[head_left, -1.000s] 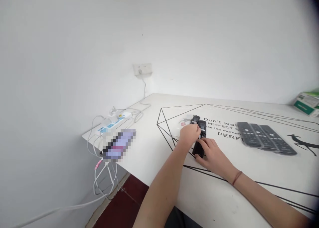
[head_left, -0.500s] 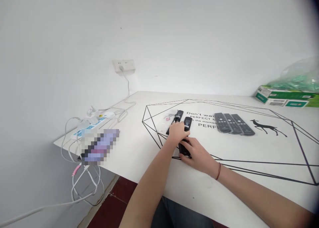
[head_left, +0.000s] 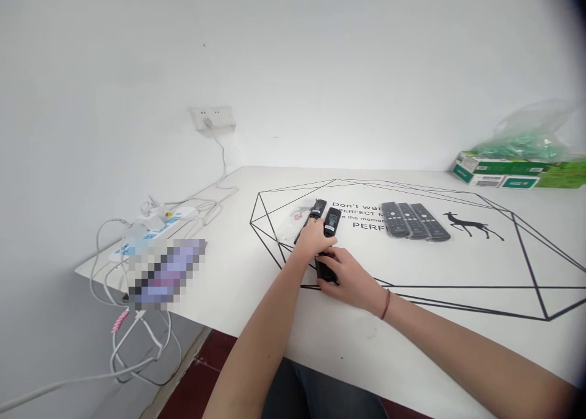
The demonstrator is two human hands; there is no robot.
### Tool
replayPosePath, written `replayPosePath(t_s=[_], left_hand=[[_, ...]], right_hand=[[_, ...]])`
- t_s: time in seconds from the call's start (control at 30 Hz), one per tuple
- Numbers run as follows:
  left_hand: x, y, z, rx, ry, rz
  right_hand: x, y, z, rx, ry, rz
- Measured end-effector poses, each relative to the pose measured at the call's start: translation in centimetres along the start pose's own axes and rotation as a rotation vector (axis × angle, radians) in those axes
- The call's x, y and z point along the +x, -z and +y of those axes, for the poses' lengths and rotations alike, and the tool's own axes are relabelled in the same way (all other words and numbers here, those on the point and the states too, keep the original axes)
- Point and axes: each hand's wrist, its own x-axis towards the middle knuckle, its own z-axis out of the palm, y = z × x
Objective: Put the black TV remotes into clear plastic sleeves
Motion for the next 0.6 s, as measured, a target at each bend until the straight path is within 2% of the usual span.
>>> replayPosePath(t_s=[0.13,0.33,0.6], left_hand=[[-0.1,0.2,0.1,-0.07,0.03,-0.006],[0.2,0.3,0.0,-0.256,-0.005,0.124],[1.1,0.2,0.2,-0.999,0.194,0.186]], right_hand=[[0.0,-0.1,0.2,0.008,-0.01,0.002],[0.2,0.2,-0.1,0.045,0.015,-0.019],[0.3,0.0,-0.7,0.036,-0.034,-0.019]])
